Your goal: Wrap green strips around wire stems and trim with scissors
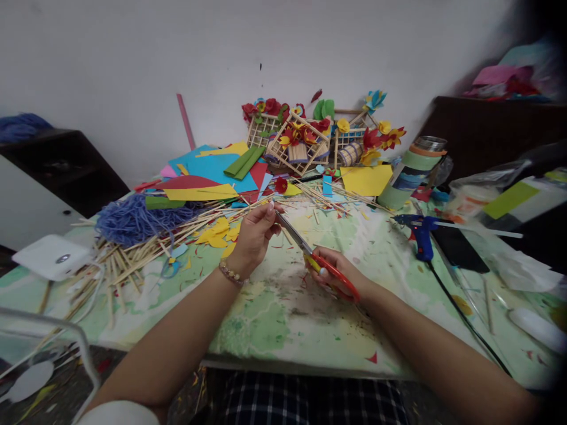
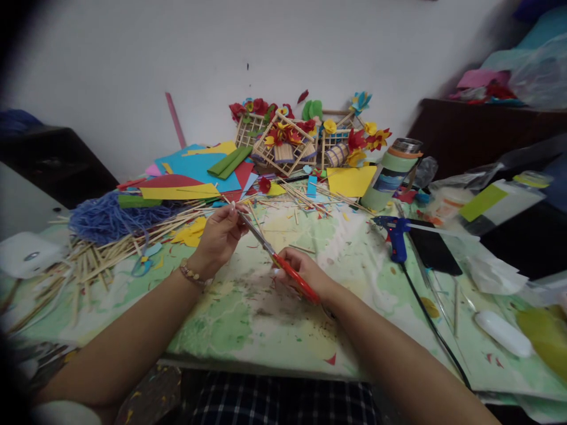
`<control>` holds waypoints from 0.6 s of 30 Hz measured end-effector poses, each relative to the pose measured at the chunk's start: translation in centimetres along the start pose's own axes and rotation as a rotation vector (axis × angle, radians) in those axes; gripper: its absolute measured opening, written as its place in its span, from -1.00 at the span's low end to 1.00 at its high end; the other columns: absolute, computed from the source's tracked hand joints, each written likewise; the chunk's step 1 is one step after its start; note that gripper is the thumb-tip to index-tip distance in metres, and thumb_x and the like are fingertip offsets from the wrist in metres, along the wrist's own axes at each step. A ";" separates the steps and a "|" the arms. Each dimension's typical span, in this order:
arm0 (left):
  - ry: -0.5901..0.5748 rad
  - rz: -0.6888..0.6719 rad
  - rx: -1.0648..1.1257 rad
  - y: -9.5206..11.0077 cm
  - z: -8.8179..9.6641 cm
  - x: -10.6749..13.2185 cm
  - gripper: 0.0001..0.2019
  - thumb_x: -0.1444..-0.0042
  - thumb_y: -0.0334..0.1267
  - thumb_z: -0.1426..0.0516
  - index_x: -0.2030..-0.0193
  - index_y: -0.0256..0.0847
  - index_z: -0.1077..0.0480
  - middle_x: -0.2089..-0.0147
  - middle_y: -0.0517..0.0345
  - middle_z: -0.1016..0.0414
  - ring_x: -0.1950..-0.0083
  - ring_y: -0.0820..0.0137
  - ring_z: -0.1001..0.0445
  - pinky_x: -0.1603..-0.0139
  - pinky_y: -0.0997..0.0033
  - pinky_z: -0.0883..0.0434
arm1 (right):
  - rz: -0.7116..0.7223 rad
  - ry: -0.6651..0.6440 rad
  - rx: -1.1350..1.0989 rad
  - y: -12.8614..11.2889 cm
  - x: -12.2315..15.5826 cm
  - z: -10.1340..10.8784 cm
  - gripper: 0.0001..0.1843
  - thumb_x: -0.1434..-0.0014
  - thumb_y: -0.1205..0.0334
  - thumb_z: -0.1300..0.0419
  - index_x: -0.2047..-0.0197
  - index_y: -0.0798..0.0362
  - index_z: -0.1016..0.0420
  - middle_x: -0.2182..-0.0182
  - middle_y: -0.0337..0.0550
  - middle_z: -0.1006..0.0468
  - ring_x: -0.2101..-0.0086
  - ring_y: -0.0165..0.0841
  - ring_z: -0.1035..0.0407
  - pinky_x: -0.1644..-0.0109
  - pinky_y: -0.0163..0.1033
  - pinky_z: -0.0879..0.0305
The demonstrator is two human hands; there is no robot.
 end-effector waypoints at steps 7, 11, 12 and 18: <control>0.013 0.014 0.012 -0.1 0.0 0.0 -0.73 0.22 -0.10 -0.37 0.43 -0.22 -0.51 0.40 0.20 -0.44 0.45 0.57 -0.33 0.54 0.61 -0.26 | -0.014 0.021 0.019 0.0 -0.1 0.1 -0.47 0.12 -0.21 -0.28 0.36 0.06 -0.24 0.55 -0.33 -0.33 0.66 -0.58 -0.09 0.63 -0.40 0.00; 0.002 0.007 0.014 0.0 0.0 0.0 -0.75 0.18 -0.10 -0.35 0.42 -0.22 -0.51 0.41 0.21 -0.44 0.45 0.57 -0.33 0.53 0.61 -0.26 | -0.013 0.045 0.004 0.0 -0.1 0.2 -0.52 0.14 -0.12 -0.33 0.37 0.07 -0.27 0.51 -0.30 -0.38 0.64 -0.58 -0.13 0.61 -0.40 -0.03; 0.001 0.004 0.013 0.0 0.0 0.1 -0.75 0.17 -0.10 -0.35 0.42 -0.22 -0.51 0.41 0.20 -0.44 0.45 0.57 -0.33 0.53 0.61 -0.26 | -0.015 0.045 -0.006 -0.1 -0.1 0.1 -0.54 0.12 -0.09 -0.33 0.37 0.07 -0.27 0.52 -0.31 -0.37 0.64 -0.57 -0.14 0.60 -0.39 -0.03; 0.008 0.002 0.011 0.1 0.0 0.1 -0.78 0.13 -0.13 -0.33 0.43 -0.22 -0.49 0.39 0.20 -0.44 0.45 0.57 -0.34 0.53 0.60 -0.26 | -0.072 0.094 -0.015 -0.4 -0.1 0.1 -0.62 0.17 0.09 -0.37 0.39 0.06 -0.29 0.60 -0.38 -0.33 0.63 -0.56 -0.13 0.59 -0.40 0.01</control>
Point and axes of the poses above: each hand's wrist, its own x-axis away from the middle knuckle, its own z-axis out of the back of the hand, y = z × x, the point moved 1 cm from there along -x, towards the middle knuckle
